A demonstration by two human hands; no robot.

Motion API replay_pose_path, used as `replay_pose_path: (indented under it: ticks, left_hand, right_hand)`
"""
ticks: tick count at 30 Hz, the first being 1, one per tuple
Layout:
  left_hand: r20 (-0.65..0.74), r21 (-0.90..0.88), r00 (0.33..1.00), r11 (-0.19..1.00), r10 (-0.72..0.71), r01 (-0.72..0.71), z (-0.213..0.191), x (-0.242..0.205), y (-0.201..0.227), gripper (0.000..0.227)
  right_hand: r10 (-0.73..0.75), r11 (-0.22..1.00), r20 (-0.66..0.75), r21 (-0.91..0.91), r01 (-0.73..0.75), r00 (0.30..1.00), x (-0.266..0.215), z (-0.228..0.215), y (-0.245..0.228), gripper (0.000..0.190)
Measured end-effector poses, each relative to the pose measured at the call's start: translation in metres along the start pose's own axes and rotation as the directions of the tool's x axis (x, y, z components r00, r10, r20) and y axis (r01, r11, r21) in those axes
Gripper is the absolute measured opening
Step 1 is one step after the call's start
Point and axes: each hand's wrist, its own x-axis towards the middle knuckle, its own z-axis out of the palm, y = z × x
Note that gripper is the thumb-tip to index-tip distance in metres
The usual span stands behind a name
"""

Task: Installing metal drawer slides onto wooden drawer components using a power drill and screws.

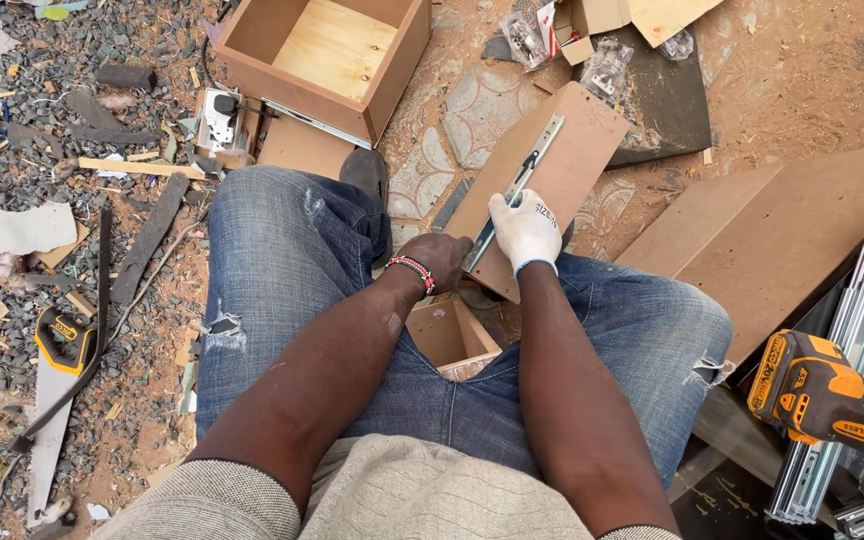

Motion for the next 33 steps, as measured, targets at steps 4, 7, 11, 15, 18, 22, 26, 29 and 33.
replay_pose_path:
  ticks: [4, 7, 11, 15, 18, 22, 26, 29, 33]
  left_hand:
    - [0.015, -0.036, 1.0, 0.999, -0.006, 0.006, -0.006, -0.005, 0.004, 0.048]
    - [0.016, -0.046, 1.0, 0.999, -0.013, 0.013, -0.009, -0.009, 0.004, 0.048]
    - [0.005, -0.07, 1.0, 0.997, -0.028, 0.029, -0.01, -0.01, 0.004, 0.047]
    - [0.002, -0.069, 0.999, 0.997, -0.036, 0.036, -0.005, -0.004, 0.001, 0.049]
    - [0.004, -0.061, 1.0, 0.998, -0.03, 0.03, -0.001, -0.003, -0.001, 0.048]
    - [-0.003, -0.05, 1.0, 0.999, -0.018, 0.018, -0.002, -0.003, 0.0, 0.048]
    - [-0.007, -0.032, 1.0, 0.999, -0.012, 0.012, -0.002, -0.005, 0.001, 0.049]
    - [-0.003, -0.035, 1.0, 0.999, -0.016, 0.016, 0.0, -0.002, 0.0, 0.05]
    - [-0.006, -0.034, 1.0, 0.999, -0.011, 0.011, -0.001, -0.005, 0.001, 0.049]
  right_hand:
    - [0.004, 1.0, 0.001, 0.008, -0.004, 1.0, -0.003, -0.003, -0.001, 0.064]
    - [-0.005, 1.0, 0.001, 0.02, 0.005, 1.0, -0.001, -0.003, -0.001, 0.066]
    - [-0.026, 0.998, -0.012, 0.052, 0.026, 1.0, -0.005, -0.003, 0.001, 0.071]
    - [-0.032, 0.998, -0.002, 0.059, 0.032, 0.999, -0.011, -0.007, -0.004, 0.073]
    - [-0.028, 0.998, -0.006, 0.054, 0.028, 1.0, -0.01, -0.006, -0.001, 0.074]
    - [-0.043, 0.998, -0.023, 0.046, 0.044, 0.999, -0.004, -0.004, 0.002, 0.073]
    - [-0.043, 0.998, -0.018, 0.035, 0.044, 0.999, -0.002, -0.001, 0.004, 0.073]
    - [-0.045, 0.998, -0.018, 0.032, 0.046, 0.999, -0.002, -0.002, 0.004, 0.073]
    - [-0.048, 0.998, -0.005, 0.03, 0.048, 0.999, -0.005, -0.005, 0.003, 0.074]
